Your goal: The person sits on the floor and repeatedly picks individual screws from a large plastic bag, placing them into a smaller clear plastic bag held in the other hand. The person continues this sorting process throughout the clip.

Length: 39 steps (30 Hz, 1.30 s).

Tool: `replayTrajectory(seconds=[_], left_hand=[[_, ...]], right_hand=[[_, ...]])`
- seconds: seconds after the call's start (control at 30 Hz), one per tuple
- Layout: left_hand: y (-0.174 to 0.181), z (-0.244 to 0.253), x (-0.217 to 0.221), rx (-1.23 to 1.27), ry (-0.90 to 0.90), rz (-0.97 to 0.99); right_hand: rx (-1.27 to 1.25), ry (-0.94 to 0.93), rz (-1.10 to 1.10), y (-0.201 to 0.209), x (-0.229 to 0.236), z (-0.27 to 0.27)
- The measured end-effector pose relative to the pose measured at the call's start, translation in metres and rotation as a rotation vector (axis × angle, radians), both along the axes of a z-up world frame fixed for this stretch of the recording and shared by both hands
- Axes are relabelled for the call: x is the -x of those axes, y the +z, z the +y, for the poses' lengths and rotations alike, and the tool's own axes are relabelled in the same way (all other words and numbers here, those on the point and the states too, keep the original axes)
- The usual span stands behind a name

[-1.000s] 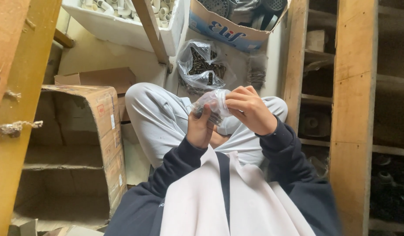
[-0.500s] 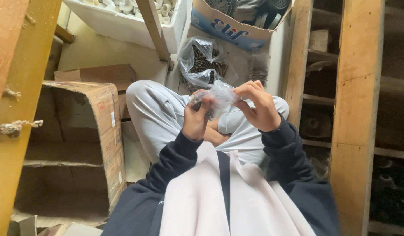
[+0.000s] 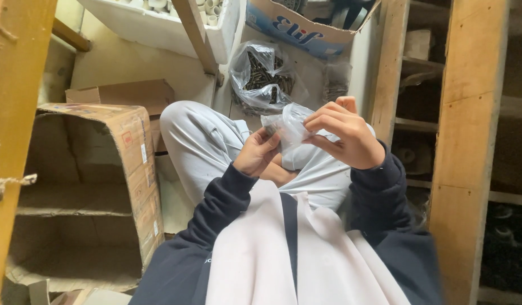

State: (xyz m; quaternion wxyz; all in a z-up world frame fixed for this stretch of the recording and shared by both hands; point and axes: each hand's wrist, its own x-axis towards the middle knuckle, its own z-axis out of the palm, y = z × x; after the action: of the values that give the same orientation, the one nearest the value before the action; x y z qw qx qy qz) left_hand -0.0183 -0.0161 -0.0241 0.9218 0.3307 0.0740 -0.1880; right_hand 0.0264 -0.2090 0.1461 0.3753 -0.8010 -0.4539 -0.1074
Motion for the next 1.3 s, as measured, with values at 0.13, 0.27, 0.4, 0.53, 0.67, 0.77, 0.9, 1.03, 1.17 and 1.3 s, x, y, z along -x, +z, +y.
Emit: replayTrajectory(seconds=[0.13,0.27,0.4,0.53,0.67,0.77,0.9,1.03,1.17,1.3], left_hand=[[-0.010,0.007,-0.008,-0.068,0.044,-0.014],[-0.021,0.009,-0.017,-0.144,0.098,-0.063],[-0.002,0.015,-0.027,-0.023,0.086,-0.042],[-0.067,0.022,-0.036,-0.047,0.082,-0.038],[-0.118,0.028,-0.044,-0.082,0.109,0.051],[-0.130,0.031,-0.050,-0.118,0.105,0.083],[-0.155,0.032,-0.059,-0.112,0.072,0.105],[-0.133,0.032,-0.076,-0.089,0.069,0.110],[-0.134,0.034,-0.086,-0.049,0.049,0.119],[-0.133,0.033,-0.092,-0.042,-0.014,0.123]], right_hand=[[0.005,0.025,0.065,-0.001,-0.006,-0.001],[0.021,0.033,0.140,-0.012,-0.015,0.001],[-0.042,-0.069,0.181,-0.021,-0.038,-0.004],[-0.068,-0.276,0.208,-0.073,-0.077,-0.027],[-0.076,-0.454,0.508,-0.140,-0.115,-0.033],[-0.013,-0.498,0.686,-0.214,-0.143,-0.032],[0.182,-0.500,0.839,-0.296,-0.168,-0.011],[0.352,-0.527,0.834,-0.327,-0.195,0.012],[0.094,-0.743,1.067,-0.327,-0.222,0.008],[0.122,-0.661,0.646,-0.392,-0.225,-0.015]])
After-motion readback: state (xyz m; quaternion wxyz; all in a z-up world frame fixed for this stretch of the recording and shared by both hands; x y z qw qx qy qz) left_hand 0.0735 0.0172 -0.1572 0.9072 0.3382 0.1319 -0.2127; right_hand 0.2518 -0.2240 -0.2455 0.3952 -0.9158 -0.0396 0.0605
